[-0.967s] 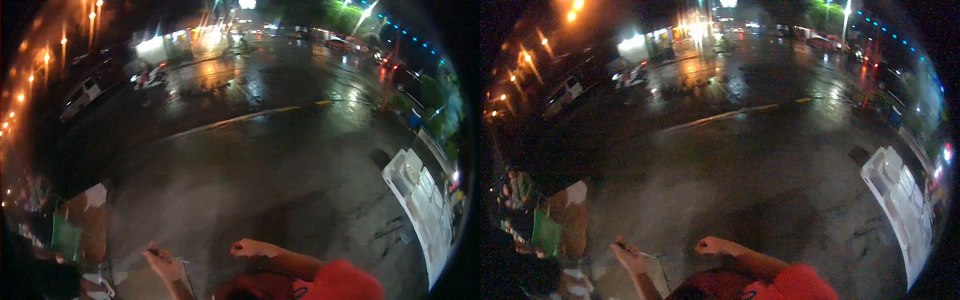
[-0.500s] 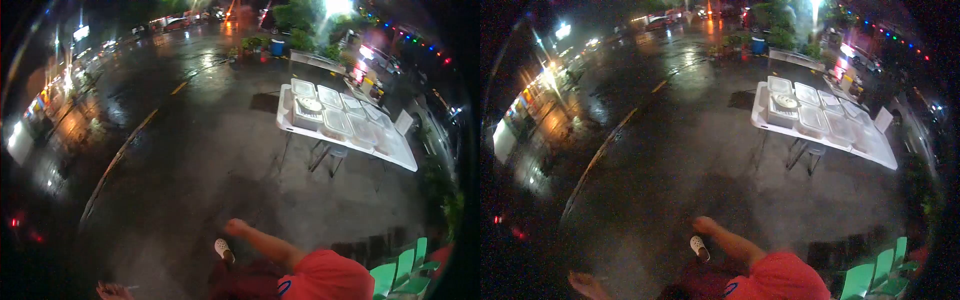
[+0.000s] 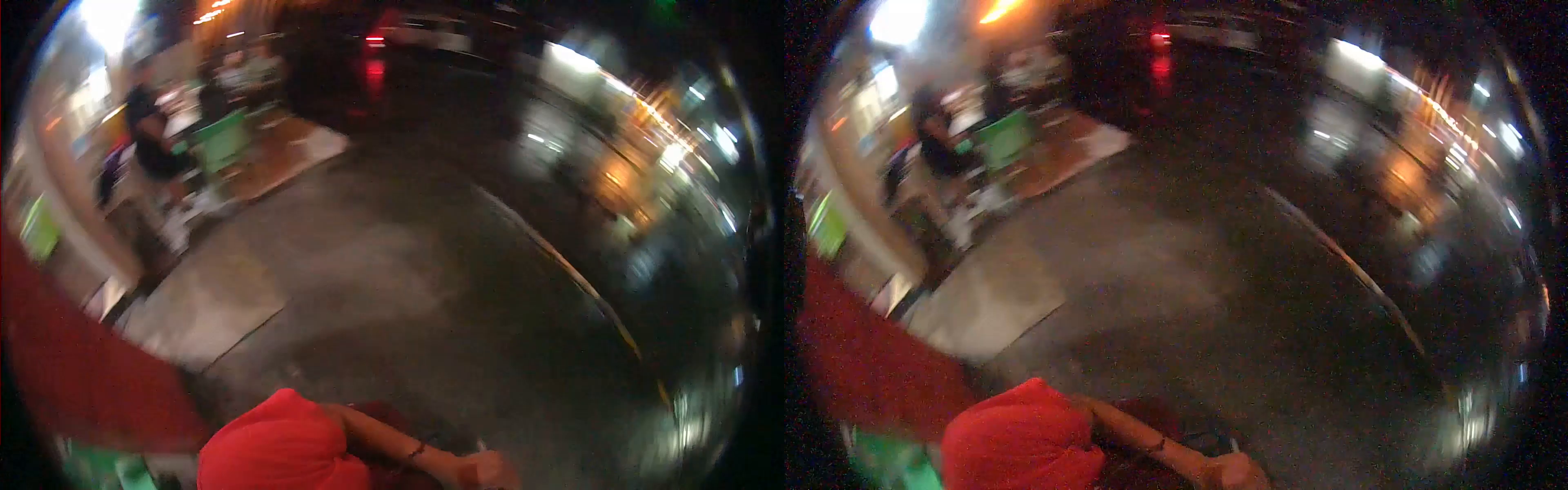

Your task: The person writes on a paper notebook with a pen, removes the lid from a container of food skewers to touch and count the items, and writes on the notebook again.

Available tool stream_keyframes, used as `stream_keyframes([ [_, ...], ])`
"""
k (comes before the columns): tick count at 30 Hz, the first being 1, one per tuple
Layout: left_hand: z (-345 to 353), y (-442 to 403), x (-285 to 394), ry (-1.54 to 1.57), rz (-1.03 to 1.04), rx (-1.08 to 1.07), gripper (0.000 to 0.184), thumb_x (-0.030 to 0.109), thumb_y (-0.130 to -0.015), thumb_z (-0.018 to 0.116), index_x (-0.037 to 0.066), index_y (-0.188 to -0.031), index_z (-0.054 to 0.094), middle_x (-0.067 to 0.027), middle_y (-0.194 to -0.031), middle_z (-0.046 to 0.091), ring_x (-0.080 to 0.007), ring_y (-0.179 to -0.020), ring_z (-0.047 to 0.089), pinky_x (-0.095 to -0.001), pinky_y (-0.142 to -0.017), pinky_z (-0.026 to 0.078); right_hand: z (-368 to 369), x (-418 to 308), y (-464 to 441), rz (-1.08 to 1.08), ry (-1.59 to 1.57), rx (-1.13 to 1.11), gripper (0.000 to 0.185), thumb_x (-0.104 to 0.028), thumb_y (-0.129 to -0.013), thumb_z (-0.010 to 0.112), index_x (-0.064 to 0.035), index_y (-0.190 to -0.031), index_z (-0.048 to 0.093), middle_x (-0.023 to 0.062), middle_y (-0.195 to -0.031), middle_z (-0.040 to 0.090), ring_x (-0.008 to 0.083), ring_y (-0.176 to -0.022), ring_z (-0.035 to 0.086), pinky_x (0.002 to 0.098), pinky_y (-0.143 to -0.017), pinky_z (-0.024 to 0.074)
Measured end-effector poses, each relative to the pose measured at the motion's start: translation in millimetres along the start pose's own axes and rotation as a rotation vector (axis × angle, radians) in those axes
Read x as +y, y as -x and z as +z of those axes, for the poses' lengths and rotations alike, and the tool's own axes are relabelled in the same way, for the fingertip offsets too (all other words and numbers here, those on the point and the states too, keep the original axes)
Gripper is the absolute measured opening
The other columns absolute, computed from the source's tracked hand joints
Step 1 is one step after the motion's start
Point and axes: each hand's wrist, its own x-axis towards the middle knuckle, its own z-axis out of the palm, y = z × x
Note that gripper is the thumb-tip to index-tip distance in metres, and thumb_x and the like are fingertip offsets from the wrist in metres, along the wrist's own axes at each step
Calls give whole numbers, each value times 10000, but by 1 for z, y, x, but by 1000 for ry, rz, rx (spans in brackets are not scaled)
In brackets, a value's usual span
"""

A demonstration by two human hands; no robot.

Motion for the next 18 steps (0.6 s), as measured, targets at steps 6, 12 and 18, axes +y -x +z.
stream_keyframes([
  [6, -7, 196, -35, -179, -411, 1284, 188, 114, -814, 630, 61, -989, 675, -86, -890, 692, -128, -782, 631, -316, -687, 517, -18, -86, -94, -262, 110, -8, 382, -286, -812, 610, -98, -1145, 612, 118, -1106, 632, 271, -963, 619, 428, -801, 500],
  [12, 73, 386, 51, 409, -90, 2389, 313, 319, -925, 541, 28, -1003, 627, 4, -765, 549, -112, -674, 520, -292, -588, 420, -35, -156, -117, -459, 111, 54, 387, -304, -802, 618, -87, -1123, 625, 125, -1075, 643, 280, -942, 626, 442, -774, 507],
  [18, 129, 385, 22, 526, 85, 2385, 382, 395, -955, 505, 54, -1068, 636, -13, -843, 580, -143, -763, 535, -296, -652, 424, 54, -257, -64, -1051, -210, -671, 395, -322, -792, 625, -75, -1100, 639, 133, -1044, 654, 289, -921, 632, 455, -746, 513],
])
